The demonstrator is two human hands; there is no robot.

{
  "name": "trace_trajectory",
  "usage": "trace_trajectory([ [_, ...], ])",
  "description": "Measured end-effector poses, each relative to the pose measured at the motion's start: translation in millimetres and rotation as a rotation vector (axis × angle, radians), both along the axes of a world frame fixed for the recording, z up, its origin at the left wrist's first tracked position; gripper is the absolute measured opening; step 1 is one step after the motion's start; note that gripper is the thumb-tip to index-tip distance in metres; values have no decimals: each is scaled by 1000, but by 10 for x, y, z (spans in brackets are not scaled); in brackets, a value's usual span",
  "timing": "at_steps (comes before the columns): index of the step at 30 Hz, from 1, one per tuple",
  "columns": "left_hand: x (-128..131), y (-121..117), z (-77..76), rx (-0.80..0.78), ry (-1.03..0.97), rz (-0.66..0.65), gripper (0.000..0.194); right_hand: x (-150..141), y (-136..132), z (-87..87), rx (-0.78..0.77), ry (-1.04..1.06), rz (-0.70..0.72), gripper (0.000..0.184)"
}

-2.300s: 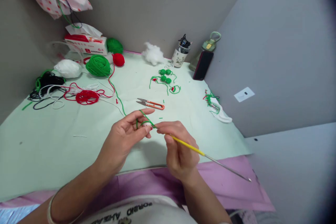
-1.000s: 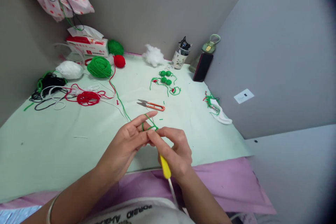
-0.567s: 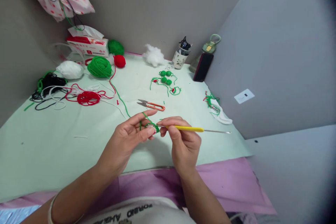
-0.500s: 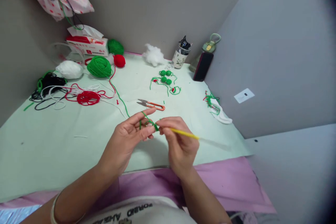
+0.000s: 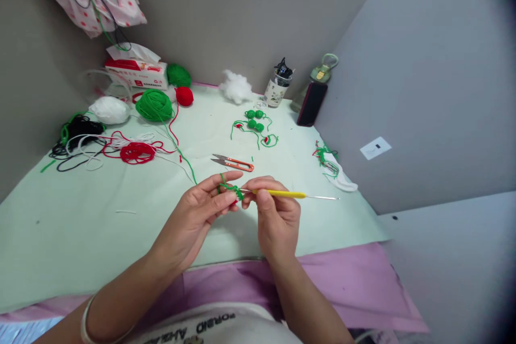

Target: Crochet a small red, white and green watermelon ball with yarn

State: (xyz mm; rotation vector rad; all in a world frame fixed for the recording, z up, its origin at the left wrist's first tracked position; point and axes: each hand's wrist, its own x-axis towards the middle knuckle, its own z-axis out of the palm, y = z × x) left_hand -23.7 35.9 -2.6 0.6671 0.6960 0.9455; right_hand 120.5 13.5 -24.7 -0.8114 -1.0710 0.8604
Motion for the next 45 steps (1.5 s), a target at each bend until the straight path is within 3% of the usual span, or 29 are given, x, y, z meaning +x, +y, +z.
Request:
trace_trajectory([
  [13, -32, -21, -11, 195, 202, 117, 14, 18, -82, 88, 70, -264, -87, 20],
  [16, -56, -8, -29, 236, 221, 109, 23, 31, -87, 94, 63, -287, -69, 20],
  [24, -76, 7, -83, 295, 228, 110, 30, 37, -79, 45, 42, -182, -68, 18],
  [31, -64, 3, -96, 276, 243, 153, 26, 5, -126, 53, 80, -210, -94, 21],
  [45, -41, -29, 15, 199, 147, 65, 41, 52, -61, -22, 9, 14, 27, 16],
])
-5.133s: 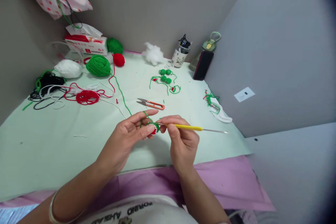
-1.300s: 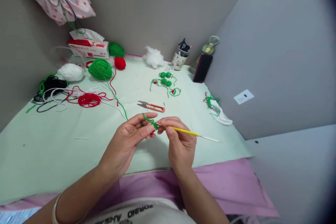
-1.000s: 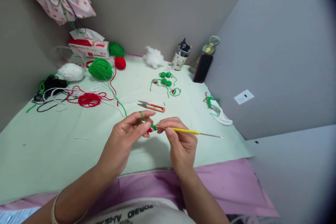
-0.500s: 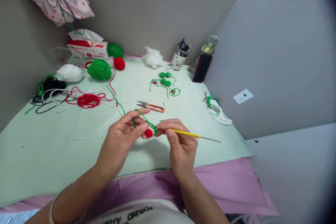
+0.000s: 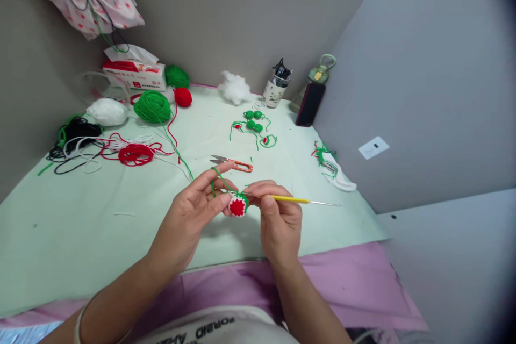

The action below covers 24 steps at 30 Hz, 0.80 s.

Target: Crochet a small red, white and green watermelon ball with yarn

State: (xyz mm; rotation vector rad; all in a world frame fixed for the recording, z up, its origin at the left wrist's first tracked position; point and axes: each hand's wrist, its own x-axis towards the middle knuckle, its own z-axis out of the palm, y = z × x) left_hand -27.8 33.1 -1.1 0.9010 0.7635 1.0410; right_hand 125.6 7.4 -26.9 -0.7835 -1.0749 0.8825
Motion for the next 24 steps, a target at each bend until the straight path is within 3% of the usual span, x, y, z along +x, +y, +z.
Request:
trace_trajectory([
  [9, -14, 18, -82, -2, 43, 8, 35, 5, 14, 16, -33, 63, -6, 15],
  [15, -35, 9, -12, -57, 15, 5, 34, 12, 12, 28, 43, -11, -19, 16],
  [24, 37, 11, 10, -83, -3, -32, 76, 5, -5, 29, 61, -104, -48, 16],
])
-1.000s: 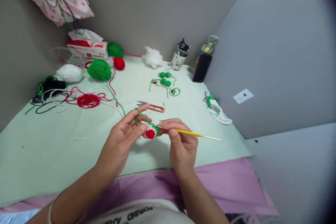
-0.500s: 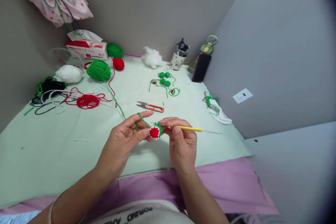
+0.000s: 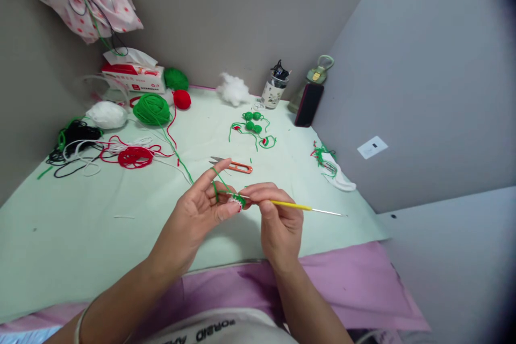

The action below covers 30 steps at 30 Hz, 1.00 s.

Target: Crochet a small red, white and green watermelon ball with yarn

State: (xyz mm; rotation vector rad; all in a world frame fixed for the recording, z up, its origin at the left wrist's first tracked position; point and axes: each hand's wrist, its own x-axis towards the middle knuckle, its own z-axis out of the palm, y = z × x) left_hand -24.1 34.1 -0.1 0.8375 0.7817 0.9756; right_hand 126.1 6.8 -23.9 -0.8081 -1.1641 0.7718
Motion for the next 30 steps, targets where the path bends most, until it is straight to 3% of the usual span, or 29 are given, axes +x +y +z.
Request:
trace_trajectory([
  [10, 8, -17, -1, 7, -21, 34, 82, -25, 3, -24, -25, 72, 18, 16],
  [23, 37, -58, -28, 34, -43, 130, 63, -132, -11, -46, -47, 88, -76, 17],
  [30, 14, -37, -22, 23, -63, 72, 62, -118, -16, -46, -52, 76, -58, 18],
])
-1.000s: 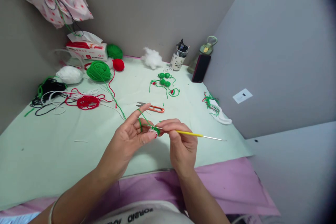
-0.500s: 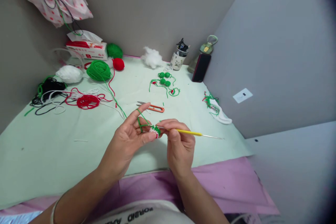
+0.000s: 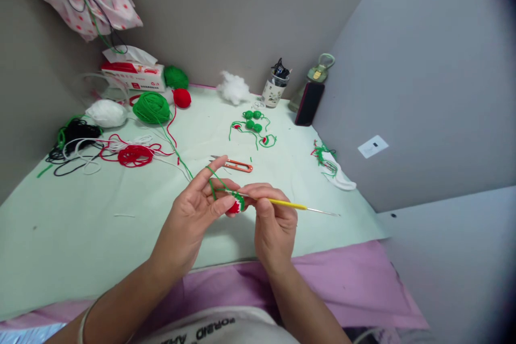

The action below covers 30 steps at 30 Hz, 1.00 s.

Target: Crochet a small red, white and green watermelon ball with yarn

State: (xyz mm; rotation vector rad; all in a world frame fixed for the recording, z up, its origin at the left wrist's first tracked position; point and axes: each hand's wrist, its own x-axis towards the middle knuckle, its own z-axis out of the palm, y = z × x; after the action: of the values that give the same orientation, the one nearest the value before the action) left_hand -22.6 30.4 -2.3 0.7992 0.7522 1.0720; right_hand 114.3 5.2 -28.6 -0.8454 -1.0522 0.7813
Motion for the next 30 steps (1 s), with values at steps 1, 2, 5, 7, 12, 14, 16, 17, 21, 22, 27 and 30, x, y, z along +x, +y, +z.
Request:
trace_trajectory([
  [1, -1, 3, 2, -3, 2, -1, 61, 1, -1, 0, -3, 0, 3, 18],
  [2, -2, 5, 4, -4, 5, 2, 58, 2, -3, 1, -4, 1, 5, 18],
  [5, 1, 6, 7, -2, 16, 7, 49, 0, -7, -1, -6, 16, 18, 17],
  [7, 3, 3, 6, -2, 16, 7, 45, -3, -6, -8, 6, 35, 32, 16],
  [12, 2, -7, 0, 10, 2, 32, 45, -12, 7, -29, 21, 54, 28, 16],
  [14, 1, -8, -2, 11, 8, 52, 46, -11, 14, -30, 21, 50, 12, 16],
  [16, 1, -7, -3, 10, 19, 57, 47, -9, 19, -28, 25, 47, 10, 16],
  [17, 1, -7, -4, 11, 21, 57, 47, -7, 21, -27, 27, 45, 14, 16],
  [21, 1, -9, -7, 5, 34, 61, 56, -7, 22, -23, 35, 43, 20, 17],
  [22, 1, -9, -8, 3, 37, 58, 57, -9, 22, -22, 37, 45, 21, 17],
  [27, 12, -5, -14, 12, 18, 41, 46, -25, 14, -18, 40, 64, 41, 17],
  [30, 16, -1, -18, 20, 26, 44, 43, -26, 12, -21, 40, 64, 40, 18],
])
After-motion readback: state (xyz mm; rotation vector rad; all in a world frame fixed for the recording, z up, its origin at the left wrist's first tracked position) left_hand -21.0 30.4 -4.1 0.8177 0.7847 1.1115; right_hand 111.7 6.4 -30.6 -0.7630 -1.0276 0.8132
